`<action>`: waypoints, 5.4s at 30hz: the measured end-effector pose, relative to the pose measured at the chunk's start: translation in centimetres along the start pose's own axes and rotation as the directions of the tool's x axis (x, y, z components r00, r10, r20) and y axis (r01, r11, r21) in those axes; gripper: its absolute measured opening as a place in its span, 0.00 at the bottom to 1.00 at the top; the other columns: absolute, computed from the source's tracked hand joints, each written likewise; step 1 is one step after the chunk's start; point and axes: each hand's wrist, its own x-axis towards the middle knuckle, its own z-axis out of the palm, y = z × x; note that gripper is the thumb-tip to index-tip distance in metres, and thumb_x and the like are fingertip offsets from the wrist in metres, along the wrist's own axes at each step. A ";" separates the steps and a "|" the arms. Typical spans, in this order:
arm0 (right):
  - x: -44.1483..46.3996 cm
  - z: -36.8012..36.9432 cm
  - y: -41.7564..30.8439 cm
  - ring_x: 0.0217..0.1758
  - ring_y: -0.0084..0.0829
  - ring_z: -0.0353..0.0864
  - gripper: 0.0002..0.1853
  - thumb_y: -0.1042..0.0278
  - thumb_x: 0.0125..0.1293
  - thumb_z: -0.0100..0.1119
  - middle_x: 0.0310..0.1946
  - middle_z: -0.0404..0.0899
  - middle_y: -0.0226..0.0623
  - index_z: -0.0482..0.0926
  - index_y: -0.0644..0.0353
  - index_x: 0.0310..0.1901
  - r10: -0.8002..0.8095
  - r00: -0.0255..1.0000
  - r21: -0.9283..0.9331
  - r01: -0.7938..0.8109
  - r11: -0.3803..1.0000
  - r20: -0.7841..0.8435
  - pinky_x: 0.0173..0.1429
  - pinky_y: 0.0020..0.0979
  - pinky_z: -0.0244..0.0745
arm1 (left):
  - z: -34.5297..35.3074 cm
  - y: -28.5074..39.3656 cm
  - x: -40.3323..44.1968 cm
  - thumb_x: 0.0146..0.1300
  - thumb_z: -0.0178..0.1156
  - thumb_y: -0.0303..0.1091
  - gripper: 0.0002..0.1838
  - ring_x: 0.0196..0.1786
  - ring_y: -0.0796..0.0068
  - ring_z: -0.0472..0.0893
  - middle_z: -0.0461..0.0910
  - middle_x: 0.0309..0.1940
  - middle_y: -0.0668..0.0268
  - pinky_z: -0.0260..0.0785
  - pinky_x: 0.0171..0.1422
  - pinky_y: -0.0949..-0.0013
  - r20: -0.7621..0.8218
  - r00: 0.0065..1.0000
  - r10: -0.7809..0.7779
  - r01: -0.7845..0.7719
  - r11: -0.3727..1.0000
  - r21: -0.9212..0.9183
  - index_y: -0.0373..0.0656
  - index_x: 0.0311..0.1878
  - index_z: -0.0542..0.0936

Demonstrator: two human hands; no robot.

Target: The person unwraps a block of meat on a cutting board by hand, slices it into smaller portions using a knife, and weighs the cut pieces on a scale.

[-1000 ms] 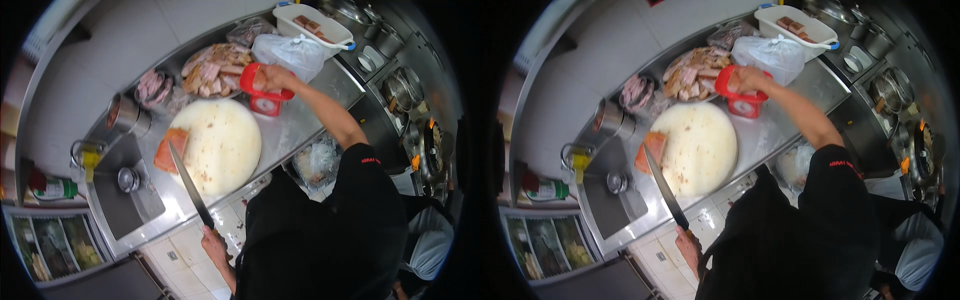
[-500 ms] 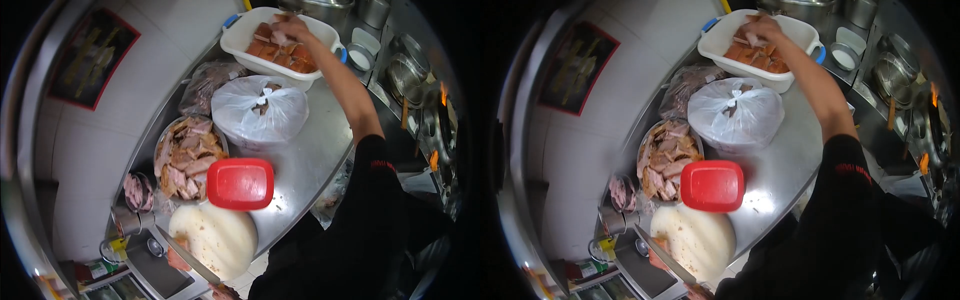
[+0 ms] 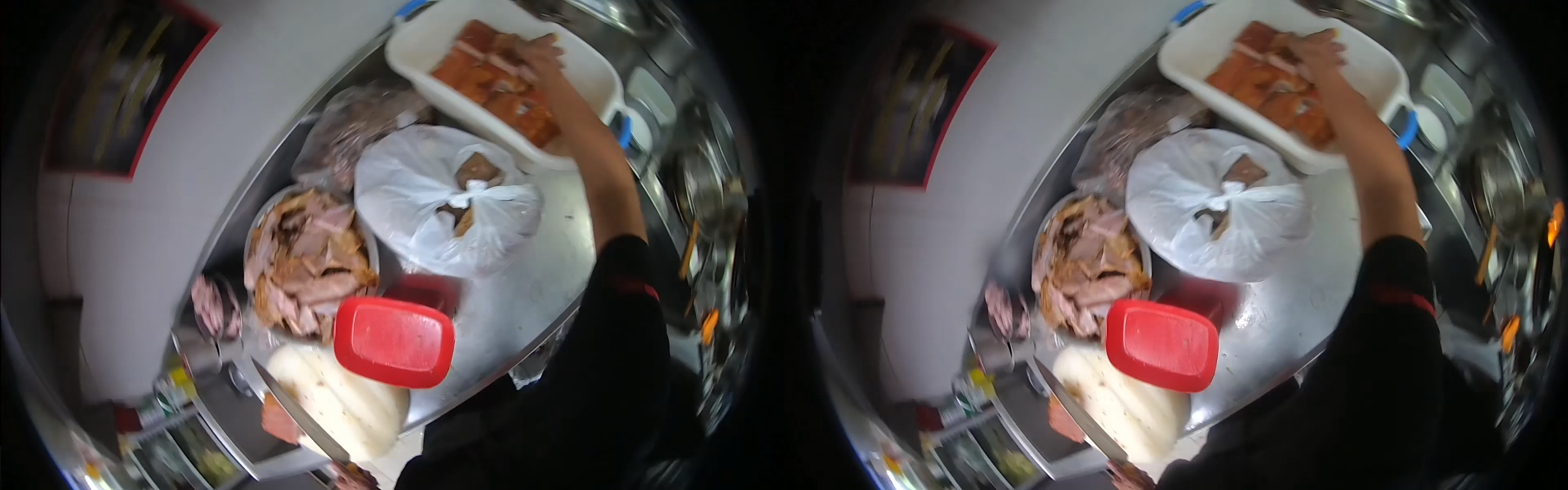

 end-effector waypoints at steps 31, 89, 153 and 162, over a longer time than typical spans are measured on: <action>-83.0 -8.3 1.7 0.68 0.48 0.68 0.50 0.64 0.36 0.75 0.60 0.71 0.48 0.65 0.60 0.68 -0.622 -0.587 0.583 0.774 -0.246 0.518 0.70 0.47 0.63 | -13.6 -27.2 -5.8 0.78 0.39 0.54 0.36 0.17 0.61 0.70 0.69 0.13 0.56 0.61 0.26 0.55 -0.092 0.989 -0.115 0.060 0.885 -0.463 0.30 0.22 0.69; -76.7 -12.1 7.4 0.37 0.54 0.84 0.16 0.64 0.42 0.69 0.31 0.84 0.52 0.84 0.63 0.34 -0.774 -0.335 0.572 0.819 0.042 0.538 0.44 0.49 0.79 | -9.9 -4.4 0.9 0.77 0.45 0.45 0.25 0.39 0.27 0.78 0.78 0.31 0.32 0.69 0.46 0.36 0.289 0.865 0.409 -0.468 0.867 0.172 0.29 0.37 0.79; -86.3 -5.0 5.7 0.60 0.56 0.75 0.43 0.63 0.49 0.77 0.65 0.61 0.58 0.66 0.61 0.66 -0.694 -0.274 0.532 0.826 0.185 0.666 0.63 0.43 0.75 | -13.3 -14.9 0.4 0.77 0.37 0.64 0.40 0.14 0.75 0.66 0.65 0.11 0.66 0.57 0.19 0.66 0.157 0.987 -0.038 0.078 0.964 -0.255 0.36 0.20 0.70; -73.0 -5.0 -1.9 0.58 0.55 0.77 0.19 0.66 0.57 0.61 0.57 0.74 0.57 0.79 0.63 0.50 -0.838 0.228 0.631 0.569 0.527 0.495 0.64 0.45 0.73 | -12.6 -16.7 -1.5 0.76 0.37 0.67 0.40 0.12 0.76 0.66 0.65 0.10 0.68 0.56 0.17 0.69 0.196 0.963 -0.183 0.240 0.914 -0.327 0.40 0.20 0.69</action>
